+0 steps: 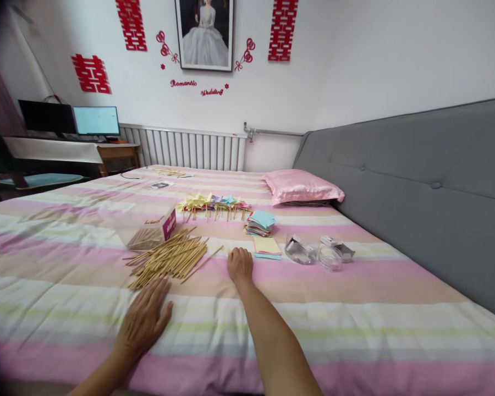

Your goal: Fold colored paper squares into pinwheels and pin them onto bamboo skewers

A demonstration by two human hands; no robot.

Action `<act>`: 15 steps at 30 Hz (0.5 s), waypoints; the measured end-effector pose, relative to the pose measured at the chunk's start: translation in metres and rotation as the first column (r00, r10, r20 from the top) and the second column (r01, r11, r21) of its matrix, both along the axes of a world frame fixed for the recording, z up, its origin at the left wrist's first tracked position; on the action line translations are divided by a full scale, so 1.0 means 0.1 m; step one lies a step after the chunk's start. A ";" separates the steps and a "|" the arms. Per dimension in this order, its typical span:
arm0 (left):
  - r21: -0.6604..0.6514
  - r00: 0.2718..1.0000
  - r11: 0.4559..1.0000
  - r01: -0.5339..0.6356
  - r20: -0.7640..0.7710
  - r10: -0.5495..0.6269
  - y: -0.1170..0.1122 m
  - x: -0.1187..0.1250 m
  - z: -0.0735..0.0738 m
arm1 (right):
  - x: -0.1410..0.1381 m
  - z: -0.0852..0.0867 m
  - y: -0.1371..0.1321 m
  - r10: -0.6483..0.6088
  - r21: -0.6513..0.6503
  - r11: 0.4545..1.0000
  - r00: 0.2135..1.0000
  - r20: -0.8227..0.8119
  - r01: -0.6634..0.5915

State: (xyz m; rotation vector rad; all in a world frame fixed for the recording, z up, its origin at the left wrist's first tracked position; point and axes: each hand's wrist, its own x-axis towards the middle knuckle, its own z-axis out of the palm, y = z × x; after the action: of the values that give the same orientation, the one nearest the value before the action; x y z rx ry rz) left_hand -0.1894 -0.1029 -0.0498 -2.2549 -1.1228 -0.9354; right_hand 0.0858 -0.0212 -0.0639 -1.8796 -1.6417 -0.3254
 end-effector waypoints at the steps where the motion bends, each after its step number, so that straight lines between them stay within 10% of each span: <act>1: -0.005 1.000 1.000 -0.002 0.004 0.002 -0.01 0.00 0.00 | 0.00 0.00 0.00 -0.001 -0.003 1.000 1.000 0.000 0.001; 15: -0.123 0.999 0.992 -0.013 0.032 0.017 -0.09 0.06 0.02 | 0.04 -0.01 -0.07 0.028 -0.018 0.999 0.999 -0.034 -0.028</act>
State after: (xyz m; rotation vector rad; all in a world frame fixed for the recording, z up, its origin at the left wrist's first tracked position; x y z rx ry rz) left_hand -0.1835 -0.1118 -0.0475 -2.3324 -1.2410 -0.9237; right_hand 0.0894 -0.0282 -0.0653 -1.8639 -1.6522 -0.2663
